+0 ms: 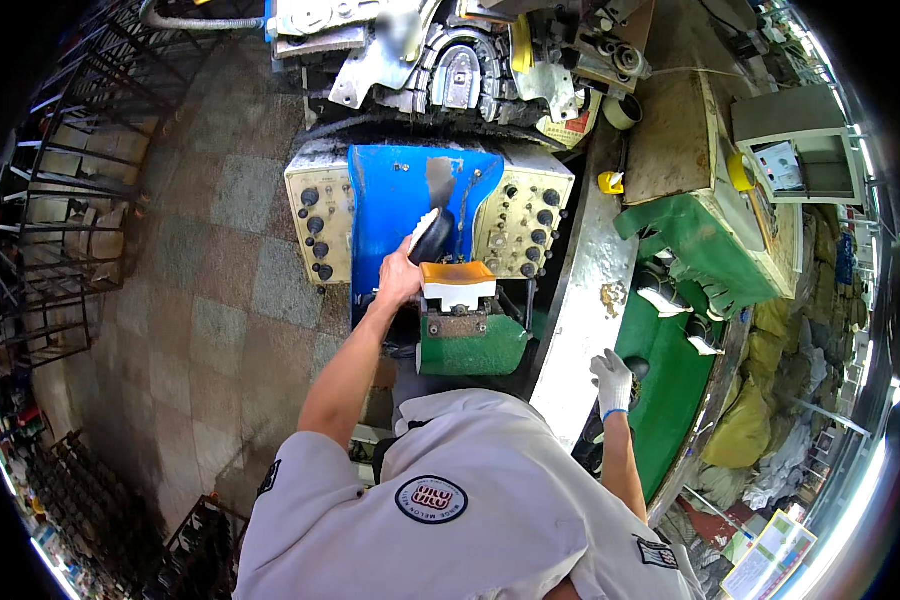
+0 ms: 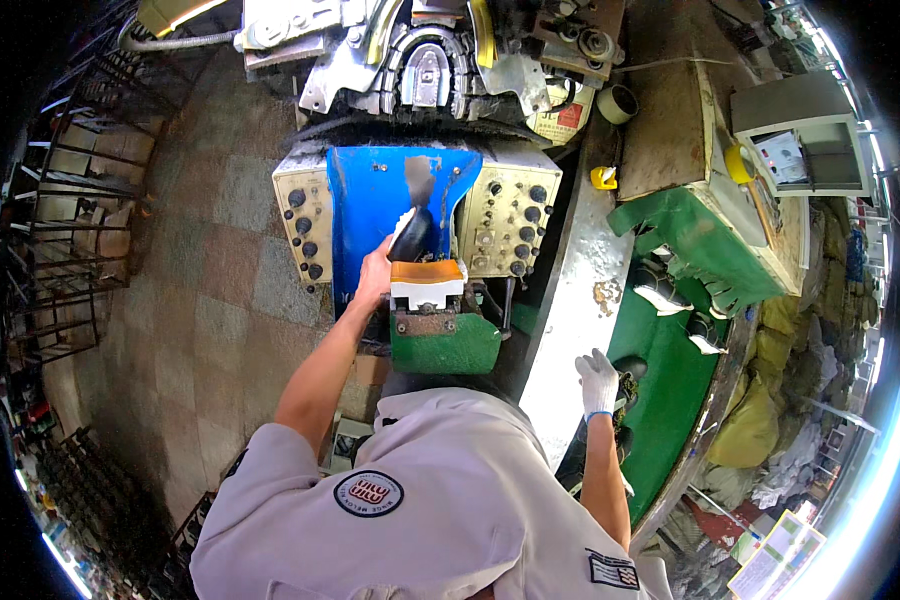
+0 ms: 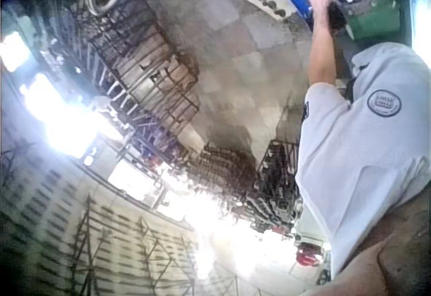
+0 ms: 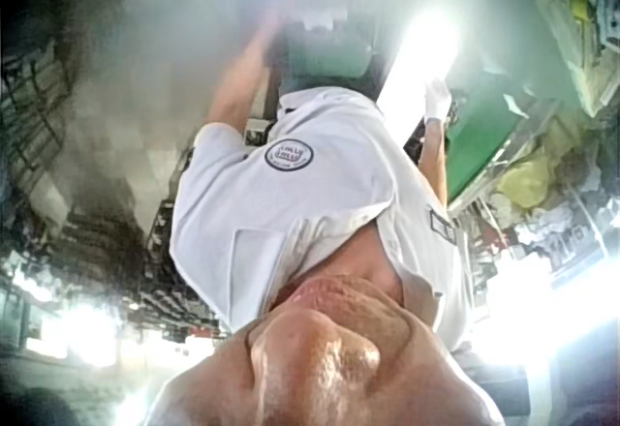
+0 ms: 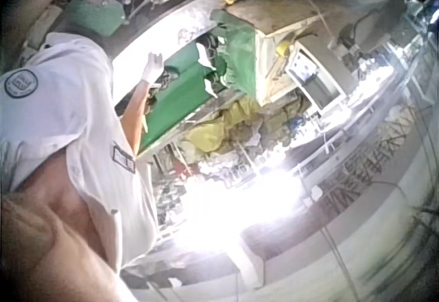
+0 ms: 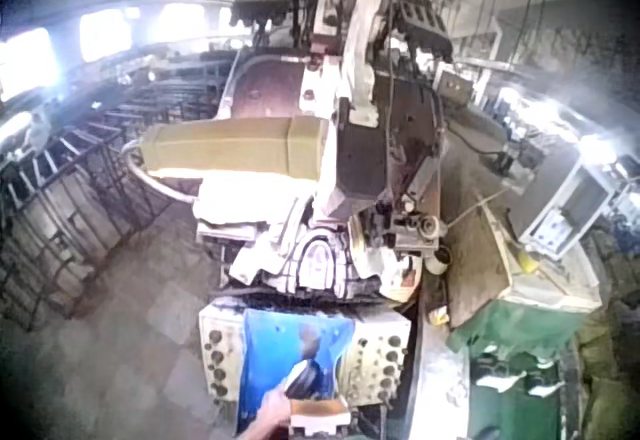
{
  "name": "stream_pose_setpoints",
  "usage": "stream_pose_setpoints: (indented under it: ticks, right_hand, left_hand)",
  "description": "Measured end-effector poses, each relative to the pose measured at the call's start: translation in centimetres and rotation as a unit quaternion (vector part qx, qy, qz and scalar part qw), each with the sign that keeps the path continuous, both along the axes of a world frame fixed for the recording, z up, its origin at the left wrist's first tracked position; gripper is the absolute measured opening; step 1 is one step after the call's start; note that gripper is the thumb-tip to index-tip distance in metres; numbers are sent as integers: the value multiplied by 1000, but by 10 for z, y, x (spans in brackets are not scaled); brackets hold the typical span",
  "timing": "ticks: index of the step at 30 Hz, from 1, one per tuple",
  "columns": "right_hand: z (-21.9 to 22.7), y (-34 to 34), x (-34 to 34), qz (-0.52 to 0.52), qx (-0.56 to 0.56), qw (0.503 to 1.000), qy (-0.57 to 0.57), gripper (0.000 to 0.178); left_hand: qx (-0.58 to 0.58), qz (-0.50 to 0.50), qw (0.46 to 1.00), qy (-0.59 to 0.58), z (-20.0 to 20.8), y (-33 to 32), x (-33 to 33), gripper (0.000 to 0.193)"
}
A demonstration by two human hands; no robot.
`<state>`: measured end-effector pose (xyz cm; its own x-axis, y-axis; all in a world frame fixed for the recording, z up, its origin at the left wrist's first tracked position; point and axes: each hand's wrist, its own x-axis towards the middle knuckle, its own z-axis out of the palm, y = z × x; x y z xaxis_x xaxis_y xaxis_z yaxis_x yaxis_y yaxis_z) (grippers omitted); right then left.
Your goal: The person places a shoe upper onto a machine, uses a hand-controlled lever to press and secure parts of the shoe, and then moves the completed assembly onto a conveyor belt.
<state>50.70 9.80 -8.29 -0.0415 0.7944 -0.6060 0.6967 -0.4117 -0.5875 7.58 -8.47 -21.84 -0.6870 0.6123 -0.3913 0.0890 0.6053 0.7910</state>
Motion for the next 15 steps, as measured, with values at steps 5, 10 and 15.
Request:
stream_pose_setpoints:
  ticks: [5,10,15]
  right_hand:
    - [35,7,-57,-8,77,983,166,66]
    - [150,-1,-188,69,144,917,365,71]
    - [207,-4,-262,9,176,816,550,62]
  left_hand:
    - [142,-17,990,9,116,30,-55,77]
    - [259,-77,943,194,255,74,-64,73]
    - [151,-192,865,438,348,107,44,95]
